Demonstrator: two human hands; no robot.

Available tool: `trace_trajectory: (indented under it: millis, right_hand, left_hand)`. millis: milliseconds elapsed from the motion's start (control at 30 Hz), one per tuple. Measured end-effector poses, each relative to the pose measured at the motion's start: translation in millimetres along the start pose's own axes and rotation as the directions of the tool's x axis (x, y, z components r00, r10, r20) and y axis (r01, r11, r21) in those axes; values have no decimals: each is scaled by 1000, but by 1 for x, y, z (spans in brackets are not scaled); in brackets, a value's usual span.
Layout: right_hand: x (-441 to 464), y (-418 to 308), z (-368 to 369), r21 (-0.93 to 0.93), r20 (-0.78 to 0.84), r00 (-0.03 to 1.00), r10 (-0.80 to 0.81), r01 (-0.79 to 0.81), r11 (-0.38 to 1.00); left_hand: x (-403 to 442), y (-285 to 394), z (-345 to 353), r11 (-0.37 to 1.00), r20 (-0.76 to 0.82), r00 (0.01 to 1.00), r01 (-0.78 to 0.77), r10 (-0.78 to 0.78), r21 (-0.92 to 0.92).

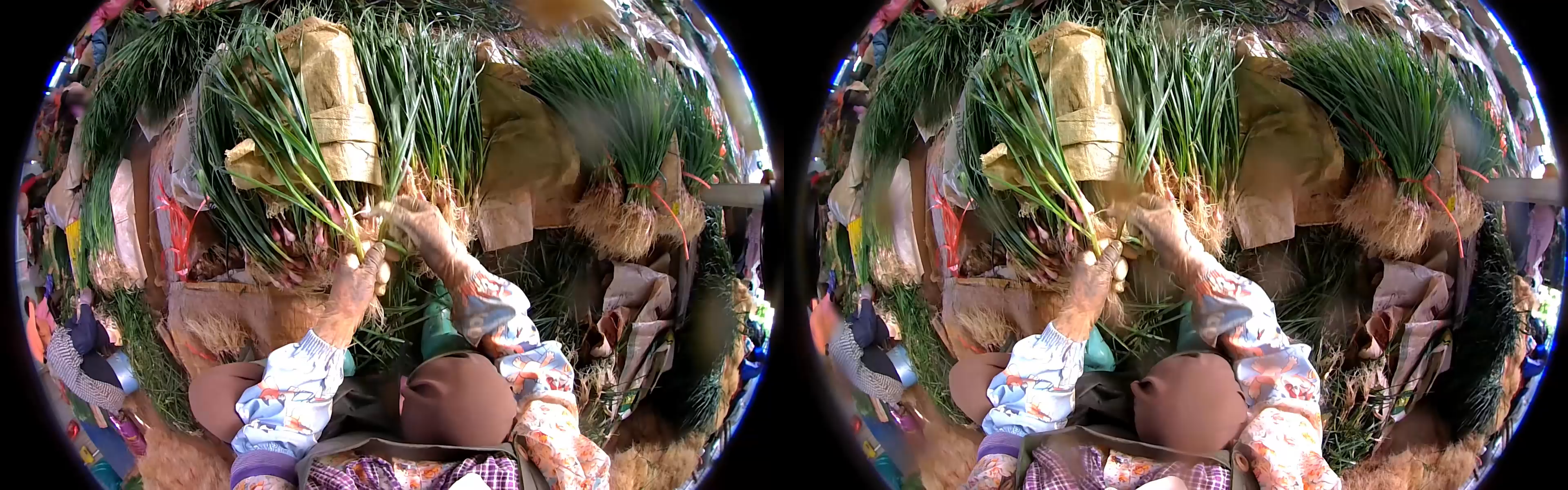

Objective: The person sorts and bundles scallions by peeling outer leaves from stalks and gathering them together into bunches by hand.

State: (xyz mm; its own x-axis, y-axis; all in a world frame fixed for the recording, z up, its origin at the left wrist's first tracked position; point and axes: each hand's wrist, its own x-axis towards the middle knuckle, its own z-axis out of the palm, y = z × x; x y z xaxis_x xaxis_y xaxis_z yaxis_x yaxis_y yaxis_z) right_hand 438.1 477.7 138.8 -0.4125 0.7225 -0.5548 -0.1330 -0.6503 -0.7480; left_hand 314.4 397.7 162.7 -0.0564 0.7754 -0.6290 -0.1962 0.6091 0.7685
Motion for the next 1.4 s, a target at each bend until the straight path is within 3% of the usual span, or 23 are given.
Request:
trace_trajectory:
  millis: [100,233,300,333,367,433,467,500,533,600,667,767,833,867,900,967,1033,1100,1133,1233,1300,1333,1400]
  right_hand:
    - [11,4,2,-38,-45,999,-22,20,999]
    - [22,40,6,-503,-209,918,-338,195,842]
    - [47,90,-39,-978,205,706,-678,182,-106]
    - [33,62,-50,-887,-218,824,-522,56,458]
    - [15,33,-66,-499,-497,854,-153,-137,855]
    - [45,115,-171,-887,-359,926,-117,-299,352]
    - [25,104,-157,-886,-208,970,128,-243,396]
    - [1,83,-126,-994,19,932,363,-20,103]
    - [-9,62,-101,-984,114,891,440,161,-72]
    - [-4,13,-58,-972,125,992,-28,117,-205]
    - [34,-30,-34,-980,1,899,-438,88,178]
    - [123,-28,-24,-953,-122,973,-196,-170,-252]
    - [112,-60,-29,-986,-103,985,-135,-83,147]
    - [102,-58,-51,-900,-55,915,-400,128,417]
    - [84,-69,-57,-863,-77,889,-451,167,477]
    - [43,-69,-51,-222,-76,982,-171,151,963]
    - [15,-24,-19,-624,40,869,-493,407,667]
    - [0,-4,9,-377,-112,974,-195,140,916]
    - [1,-9,8,-229,-16,996,-82,76,970]
    - [5,-16,18,363,133,989,70,-114,925]
    - [3,-17,14,390,347,937,-29,-116,914]
    - [-10,-30,20,402,286,953,97,-211,891]
    - [-1,-21,22,93,109,989,100,-110,990]
  left_hand:
    - [-1,-2,-2,999,12,1000,7,-7,38]
    - [4,-9,-5,993,-83,990,106,-110,-53]
    - [-4,12,5,985,-132,985,127,-111,118]
    - [-10,16,2,997,79,994,-71,71,7]
    - [-16,21,-3,960,261,926,-242,271,-140]
    - [-29,47,-2,855,201,851,-414,486,-312]
    - [-31,54,-3,837,74,873,-434,482,-333]
    - [-32,57,-5,823,-49,888,-444,458,-353]
    - [-19,49,-19,846,58,907,-364,417,-390]
    - [-7,32,-13,905,72,957,-240,282,-350]
    - [-8,25,0,952,115,993,5,31,-306]
    - [-10,31,-4,939,332,943,121,-8,-323]
    - [-13,38,-2,974,215,976,12,38,-227]
    - [-14,39,0,988,99,990,-83,96,-128]
    - [-9,35,-5,977,95,972,-211,214,-35]
    - [4,13,-3,890,11,896,-442,444,111]
    - [-2,7,3,957,6,976,-213,216,196]
    - [-3,4,4,883,12,944,-312,329,350]
    - [-9,10,7,998,33,998,-57,57,13]
    - [-9,11,-6,938,306,950,52,59,-343]
    - [-9,8,-4,846,323,945,135,46,-516]
    - [-9,15,3,829,295,945,48,144,-558]
    - [-3,4,-3,874,194,981,112,-21,-473]
